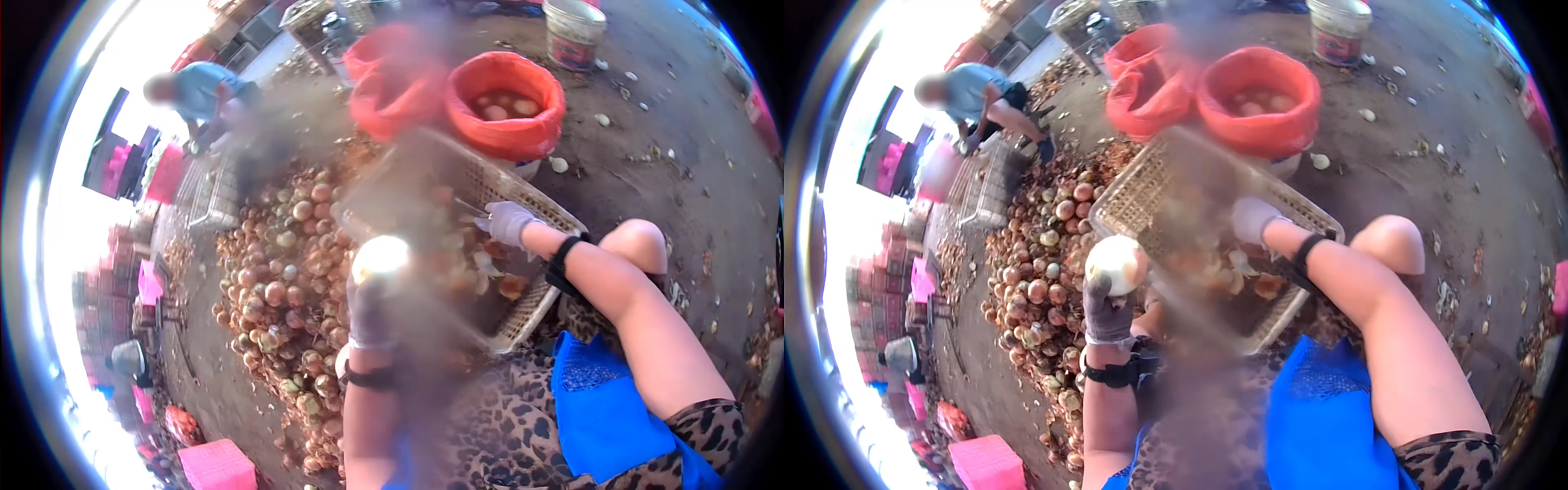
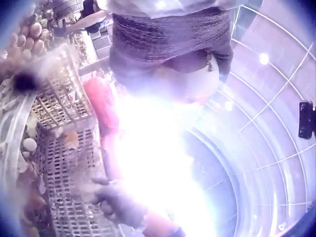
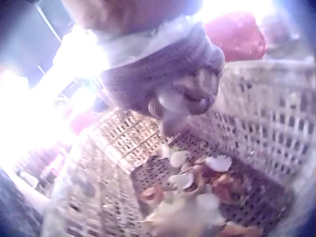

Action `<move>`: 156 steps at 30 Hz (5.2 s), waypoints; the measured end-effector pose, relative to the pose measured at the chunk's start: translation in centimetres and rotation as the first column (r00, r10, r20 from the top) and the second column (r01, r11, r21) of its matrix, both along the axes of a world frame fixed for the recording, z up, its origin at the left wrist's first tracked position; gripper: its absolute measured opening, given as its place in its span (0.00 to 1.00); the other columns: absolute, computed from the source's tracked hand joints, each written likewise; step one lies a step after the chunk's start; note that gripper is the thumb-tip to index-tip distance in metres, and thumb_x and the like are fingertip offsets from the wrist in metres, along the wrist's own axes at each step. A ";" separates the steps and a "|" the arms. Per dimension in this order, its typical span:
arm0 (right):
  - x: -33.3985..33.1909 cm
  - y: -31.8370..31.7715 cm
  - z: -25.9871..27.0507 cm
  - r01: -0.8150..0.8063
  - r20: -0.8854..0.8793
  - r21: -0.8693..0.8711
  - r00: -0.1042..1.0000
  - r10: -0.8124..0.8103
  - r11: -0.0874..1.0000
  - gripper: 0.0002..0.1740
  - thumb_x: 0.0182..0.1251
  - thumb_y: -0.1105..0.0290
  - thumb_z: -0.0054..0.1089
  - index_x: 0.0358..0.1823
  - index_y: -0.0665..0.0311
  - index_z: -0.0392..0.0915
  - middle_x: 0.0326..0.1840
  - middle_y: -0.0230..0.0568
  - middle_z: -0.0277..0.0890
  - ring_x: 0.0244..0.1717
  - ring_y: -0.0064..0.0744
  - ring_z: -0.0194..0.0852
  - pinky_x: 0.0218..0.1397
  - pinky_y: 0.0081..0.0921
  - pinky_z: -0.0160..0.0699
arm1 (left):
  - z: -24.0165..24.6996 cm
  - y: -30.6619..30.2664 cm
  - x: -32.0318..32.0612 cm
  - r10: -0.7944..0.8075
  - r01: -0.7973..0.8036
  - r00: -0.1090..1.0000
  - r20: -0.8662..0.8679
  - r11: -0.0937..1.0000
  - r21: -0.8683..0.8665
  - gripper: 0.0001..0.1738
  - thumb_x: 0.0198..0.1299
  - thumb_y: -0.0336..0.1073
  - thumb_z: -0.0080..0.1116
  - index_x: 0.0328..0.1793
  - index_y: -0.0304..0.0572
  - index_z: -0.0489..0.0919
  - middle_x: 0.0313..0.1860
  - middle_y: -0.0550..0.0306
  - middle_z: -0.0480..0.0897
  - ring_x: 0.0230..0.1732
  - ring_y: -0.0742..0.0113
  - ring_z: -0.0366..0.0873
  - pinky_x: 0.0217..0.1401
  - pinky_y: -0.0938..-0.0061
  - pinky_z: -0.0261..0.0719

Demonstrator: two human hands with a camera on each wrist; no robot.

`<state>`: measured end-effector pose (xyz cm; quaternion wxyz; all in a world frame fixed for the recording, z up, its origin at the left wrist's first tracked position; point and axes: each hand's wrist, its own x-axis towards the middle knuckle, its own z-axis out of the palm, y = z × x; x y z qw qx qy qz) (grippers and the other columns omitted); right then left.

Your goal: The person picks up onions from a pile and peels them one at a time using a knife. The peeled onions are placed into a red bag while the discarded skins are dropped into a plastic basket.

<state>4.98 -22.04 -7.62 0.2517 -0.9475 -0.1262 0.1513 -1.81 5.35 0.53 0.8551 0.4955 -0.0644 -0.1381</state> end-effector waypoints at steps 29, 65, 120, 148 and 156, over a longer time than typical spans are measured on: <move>-2.6 7.5 7.2 0.000 0.060 0.815 0.995 -0.085 0.579 0.18 0.69 0.66 0.54 0.57 0.64 0.72 0.47 0.48 0.78 0.45 0.39 0.78 0.45 0.34 0.79 | 4.5 -4.5 -0.3 -0.070 0.029 0.996 -0.063 0.864 -0.502 0.40 0.54 0.48 0.66 0.68 0.31 0.66 0.60 0.47 0.75 0.60 0.53 0.74 0.72 0.55 0.68; -3.2 6.6 10.0 0.252 -0.220 0.786 0.967 -0.126 0.564 0.13 0.58 0.74 0.61 0.45 0.69 0.79 0.30 0.38 0.80 0.27 0.23 0.76 0.29 0.24 0.77 | 1.1 -1.7 0.6 0.040 -0.061 0.991 0.127 0.985 0.164 0.51 0.45 0.63 0.69 0.66 0.31 0.68 0.54 0.47 0.78 0.52 0.60 0.79 0.51 0.68 0.83; -6.4 6.7 9.4 -0.183 0.358 0.443 0.934 0.014 0.877 0.27 0.71 0.67 0.52 0.70 0.66 0.66 0.37 0.46 0.80 0.38 0.38 0.79 0.41 0.33 0.78 | 1.4 -3.8 0.6 0.266 -0.313 0.946 0.184 0.896 0.314 0.49 0.52 0.71 0.62 0.65 0.36 0.68 0.52 0.52 0.77 0.50 0.64 0.78 0.52 0.72 0.80; -1.9 4.6 8.1 0.192 -0.153 0.576 0.980 -0.126 0.795 0.15 0.73 0.66 0.48 0.56 0.61 0.76 0.49 0.39 0.78 0.48 0.33 0.76 0.52 0.30 0.76 | 6.3 -6.0 -1.5 -0.324 0.132 0.935 -0.145 0.696 -0.706 0.43 0.58 0.63 0.61 0.65 0.32 0.69 0.54 0.43 0.77 0.52 0.52 0.78 0.52 0.66 0.82; -3.9 7.7 7.3 0.267 -0.290 0.922 0.956 0.045 0.279 0.19 0.72 0.69 0.51 0.61 0.64 0.73 0.52 0.37 0.75 0.51 0.28 0.71 0.57 0.30 0.74 | 0.5 -3.9 1.8 -0.006 -0.055 0.985 -0.173 0.936 -0.348 0.44 0.61 0.65 0.57 0.66 0.30 0.68 0.54 0.44 0.77 0.52 0.56 0.78 0.49 0.67 0.84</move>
